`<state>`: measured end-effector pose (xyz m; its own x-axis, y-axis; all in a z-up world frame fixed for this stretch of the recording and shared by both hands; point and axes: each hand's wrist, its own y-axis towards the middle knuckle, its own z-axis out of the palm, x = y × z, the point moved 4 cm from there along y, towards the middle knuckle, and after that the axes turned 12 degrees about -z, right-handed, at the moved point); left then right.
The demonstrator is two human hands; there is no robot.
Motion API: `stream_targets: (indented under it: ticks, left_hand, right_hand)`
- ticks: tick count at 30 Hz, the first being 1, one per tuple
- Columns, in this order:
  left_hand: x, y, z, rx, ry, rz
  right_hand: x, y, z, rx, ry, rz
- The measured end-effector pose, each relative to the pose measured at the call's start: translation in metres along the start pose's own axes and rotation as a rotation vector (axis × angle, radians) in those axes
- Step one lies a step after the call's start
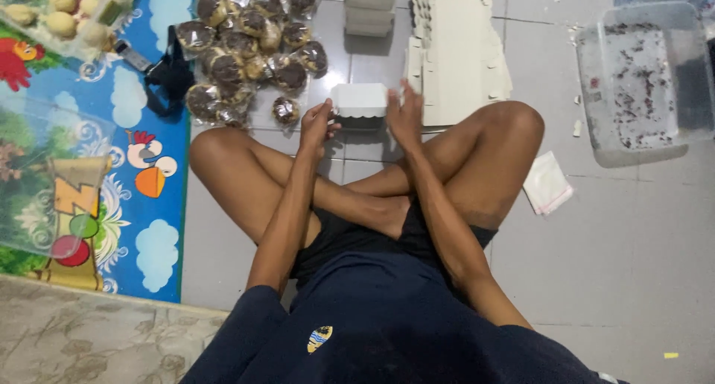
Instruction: A person sitting on the floor folds flat cardboard templates into small white boxes for packaging bakery items.
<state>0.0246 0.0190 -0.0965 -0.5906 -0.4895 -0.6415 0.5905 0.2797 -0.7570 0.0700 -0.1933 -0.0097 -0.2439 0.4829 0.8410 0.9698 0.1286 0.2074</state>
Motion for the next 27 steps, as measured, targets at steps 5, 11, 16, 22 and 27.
stream_targets:
  ticks: [5, 11, 16, 22, 27]
  left_hand:
    - [-0.006, 0.004, -0.003, 0.061, -0.014, 0.006]
    - [-0.021, 0.001, 0.014, 0.118, 0.054, 0.098]
    - [-0.01, 0.04, 0.02, 0.032, 0.475, 0.609]
    - [-0.017, 0.03, 0.007, 0.042, 0.655, 0.767]
    - [-0.024, 0.009, 0.015, 0.026, 0.848, 0.871]
  right_hand:
    - [0.056, 0.05, 0.005, -0.168, 0.002, -0.27]
    - [0.123, 0.1, 0.103, 0.51, -0.13, -0.505]
    - [0.009, 0.134, 0.257, 0.735, -0.396, -0.793]
    - [0.011, 0.116, 0.279, 0.832, -0.709, -0.596]
    - [0.0, 0.11, 0.261, 0.872, -0.599, -0.552]
